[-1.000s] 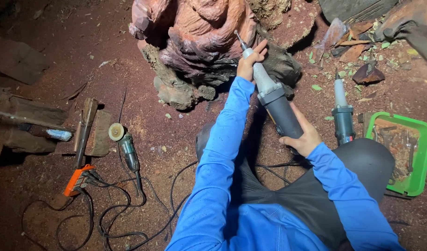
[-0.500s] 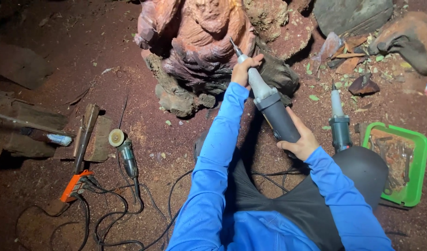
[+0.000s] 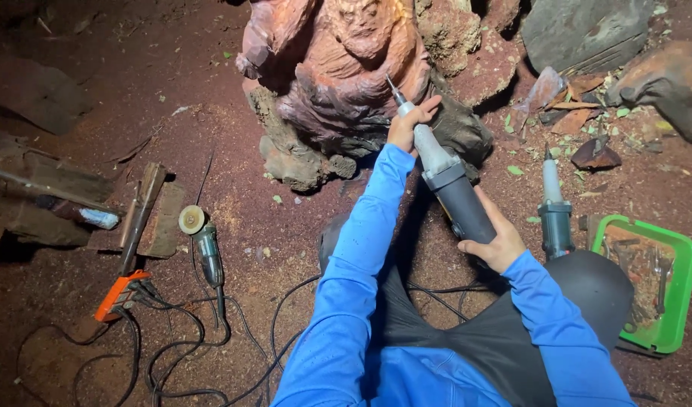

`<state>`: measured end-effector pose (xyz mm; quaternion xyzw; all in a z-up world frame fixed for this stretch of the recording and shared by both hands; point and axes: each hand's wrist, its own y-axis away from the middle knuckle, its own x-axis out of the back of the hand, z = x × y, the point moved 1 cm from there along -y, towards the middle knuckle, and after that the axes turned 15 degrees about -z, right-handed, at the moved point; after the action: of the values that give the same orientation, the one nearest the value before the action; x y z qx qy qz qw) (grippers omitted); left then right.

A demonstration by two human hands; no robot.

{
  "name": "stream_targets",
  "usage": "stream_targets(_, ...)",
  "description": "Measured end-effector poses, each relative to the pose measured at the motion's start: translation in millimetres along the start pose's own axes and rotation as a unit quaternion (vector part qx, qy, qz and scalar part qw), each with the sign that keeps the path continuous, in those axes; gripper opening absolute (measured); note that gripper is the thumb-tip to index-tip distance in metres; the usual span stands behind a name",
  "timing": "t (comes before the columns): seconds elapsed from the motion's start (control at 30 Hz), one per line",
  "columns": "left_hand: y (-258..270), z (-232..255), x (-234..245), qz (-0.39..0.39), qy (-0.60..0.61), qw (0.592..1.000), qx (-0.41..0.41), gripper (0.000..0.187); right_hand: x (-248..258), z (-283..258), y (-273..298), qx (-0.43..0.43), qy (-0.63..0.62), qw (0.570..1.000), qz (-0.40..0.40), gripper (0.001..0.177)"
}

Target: Using a power carving tool to refine and detail a large wooden sculpture.

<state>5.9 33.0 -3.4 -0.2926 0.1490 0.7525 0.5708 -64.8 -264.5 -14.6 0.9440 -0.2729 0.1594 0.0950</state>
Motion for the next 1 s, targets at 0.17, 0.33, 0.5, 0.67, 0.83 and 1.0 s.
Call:
stream_targets(0.17, 13.9, 16.4, -11.5, -0.022, -0.01, 1.0, 0.006, 0.026, 2.0, -0.8, -4.3, -0.035, 0.019, 0.999, -0.003, 0.123)
stream_targets(0.33, 17.1, 20.3, -12.6, -0.059, -0.011, 0.998, 0.032, 0.03, 0.9, -13.6, -6.2, -0.074, 0.051, 0.996, 0.002, 0.122)
stream_targets(0.5, 14.9, 11.7, -3.8, -0.07, 0.008, 0.997, 0.012, 0.014, 0.4, -16.6, -5.7, -0.11, 0.055, 0.992, -0.002, 0.123)
stream_targets(0.67, 15.8, 13.2, 2.3, -0.086, 0.05, 0.995, 0.012, 0.008, 0.5, -33.3, -9.5, -0.132, 0.078, 0.988, -0.01, 0.122)
stream_targets(0.83, 7.7, 4.7, 12.9, -0.105, 0.073, 0.992, 0.022, 0.005, -1.4, -35.4, -9.8, -0.156, 0.091, 0.983, -0.014, 0.122)
stream_targets(1.0, -7.3, -24.0, 17.2, -0.091, 0.035, 0.995, 0.03, 0.04, -21.9, -2.2, 8.8, -0.012, 0.049, 0.997, 0.062, 0.121)
